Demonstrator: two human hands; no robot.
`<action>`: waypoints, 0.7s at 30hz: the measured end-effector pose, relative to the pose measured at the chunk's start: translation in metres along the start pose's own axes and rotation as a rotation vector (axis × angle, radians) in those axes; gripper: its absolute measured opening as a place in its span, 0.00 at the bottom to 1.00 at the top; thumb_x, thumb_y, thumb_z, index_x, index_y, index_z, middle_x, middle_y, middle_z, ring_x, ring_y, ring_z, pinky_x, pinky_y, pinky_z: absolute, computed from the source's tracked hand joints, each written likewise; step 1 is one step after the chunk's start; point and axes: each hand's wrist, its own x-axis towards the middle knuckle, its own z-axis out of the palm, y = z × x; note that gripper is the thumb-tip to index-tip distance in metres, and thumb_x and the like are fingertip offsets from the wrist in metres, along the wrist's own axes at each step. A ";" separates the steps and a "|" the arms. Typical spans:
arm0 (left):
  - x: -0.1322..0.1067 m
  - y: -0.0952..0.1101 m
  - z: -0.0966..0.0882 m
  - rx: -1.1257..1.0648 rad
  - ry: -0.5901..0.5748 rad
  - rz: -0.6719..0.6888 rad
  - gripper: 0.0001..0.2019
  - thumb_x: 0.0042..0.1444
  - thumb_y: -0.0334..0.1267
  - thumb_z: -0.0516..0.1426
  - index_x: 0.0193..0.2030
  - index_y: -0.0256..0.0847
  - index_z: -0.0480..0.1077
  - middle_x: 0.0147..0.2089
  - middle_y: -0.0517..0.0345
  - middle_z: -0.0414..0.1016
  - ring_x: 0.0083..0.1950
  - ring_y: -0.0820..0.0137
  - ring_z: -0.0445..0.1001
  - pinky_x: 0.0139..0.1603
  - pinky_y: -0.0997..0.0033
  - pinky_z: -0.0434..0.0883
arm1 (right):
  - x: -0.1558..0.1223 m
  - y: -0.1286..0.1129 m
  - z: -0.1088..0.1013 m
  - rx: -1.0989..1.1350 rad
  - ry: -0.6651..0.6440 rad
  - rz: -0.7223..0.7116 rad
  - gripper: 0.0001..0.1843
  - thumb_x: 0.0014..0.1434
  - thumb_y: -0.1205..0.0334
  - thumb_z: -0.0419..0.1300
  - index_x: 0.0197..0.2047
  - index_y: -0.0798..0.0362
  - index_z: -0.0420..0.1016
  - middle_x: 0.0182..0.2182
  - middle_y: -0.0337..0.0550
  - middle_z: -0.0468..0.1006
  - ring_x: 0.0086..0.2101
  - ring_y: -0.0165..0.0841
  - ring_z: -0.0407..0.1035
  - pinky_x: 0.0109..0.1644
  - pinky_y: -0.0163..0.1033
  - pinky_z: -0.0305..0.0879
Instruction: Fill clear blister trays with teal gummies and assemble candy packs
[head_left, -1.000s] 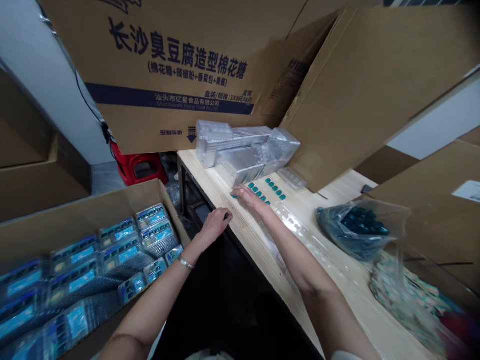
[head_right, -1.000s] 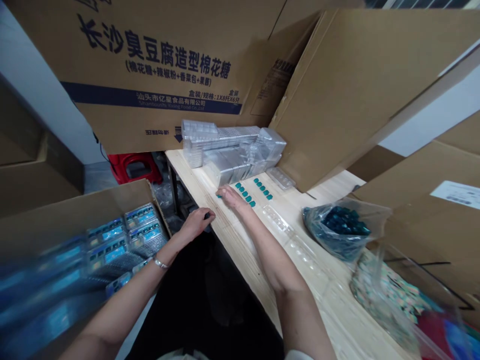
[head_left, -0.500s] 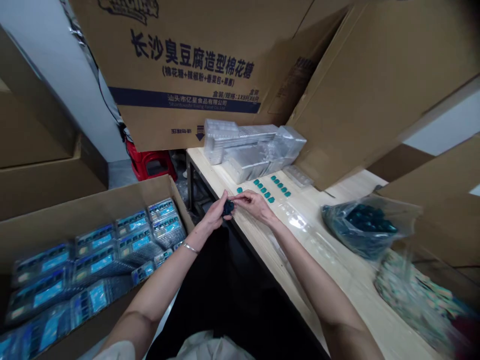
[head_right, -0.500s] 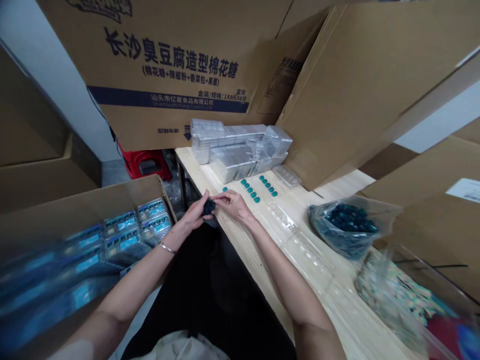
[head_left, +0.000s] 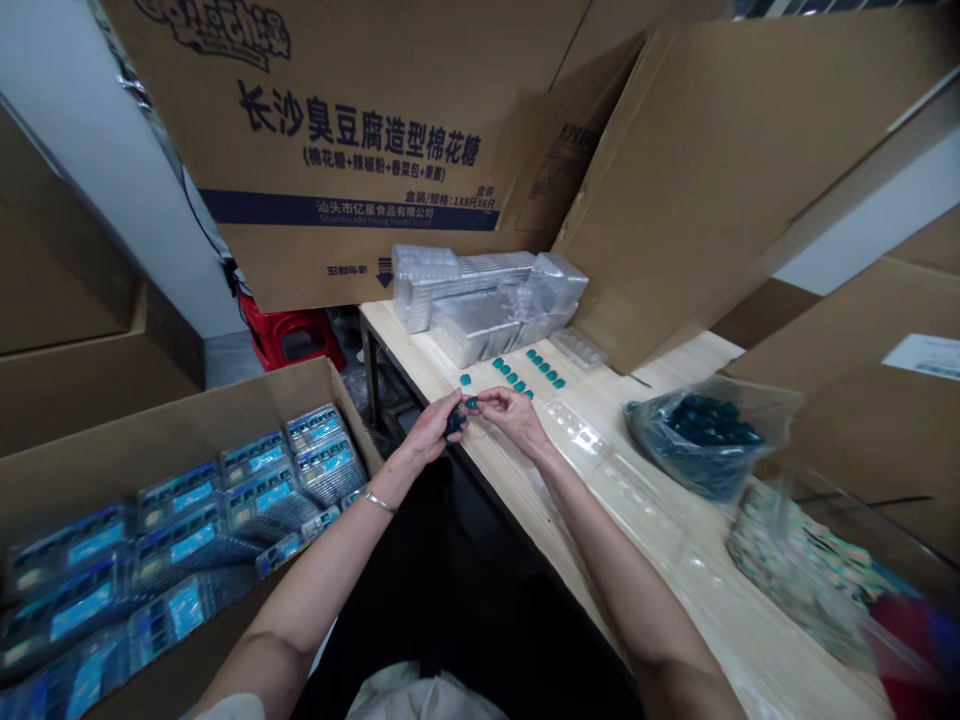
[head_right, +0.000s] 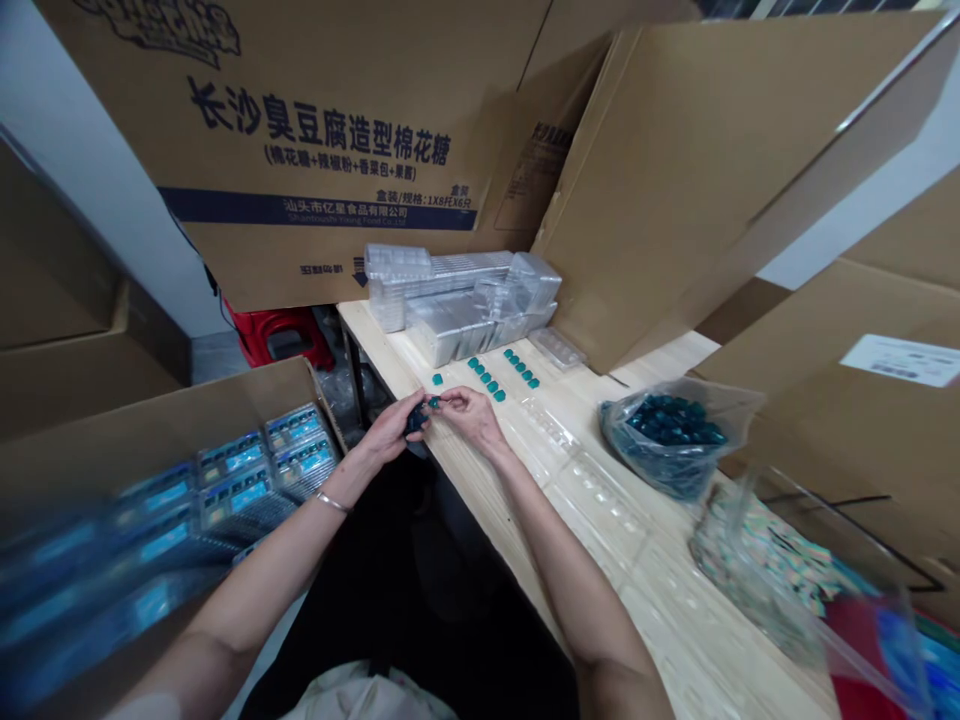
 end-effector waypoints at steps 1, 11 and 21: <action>0.000 -0.001 0.001 0.025 -0.003 -0.004 0.20 0.46 0.50 0.60 0.37 0.33 0.69 0.32 0.53 0.70 0.23 0.80 0.63 0.14 0.84 0.48 | -0.001 0.000 -0.002 0.080 0.004 0.037 0.12 0.43 0.58 0.64 0.32 0.55 0.73 0.26 0.40 0.76 0.26 0.30 0.70 0.33 0.36 0.66; 0.000 -0.009 0.011 0.516 0.229 0.190 0.18 0.44 0.50 0.60 0.38 0.40 0.70 0.27 0.62 0.65 0.23 0.79 0.62 0.19 0.82 0.60 | -0.007 0.000 -0.009 0.266 0.030 0.084 0.15 0.44 0.56 0.66 0.35 0.54 0.75 0.26 0.39 0.77 0.27 0.29 0.71 0.37 0.37 0.67; -0.001 -0.006 0.013 0.561 0.180 0.184 0.18 0.47 0.48 0.58 0.42 0.40 0.70 0.33 0.58 0.67 0.27 0.77 0.62 0.19 0.82 0.62 | -0.006 0.005 -0.006 0.339 0.159 0.133 0.15 0.42 0.55 0.67 0.31 0.55 0.74 0.22 0.38 0.76 0.24 0.29 0.70 0.35 0.36 0.67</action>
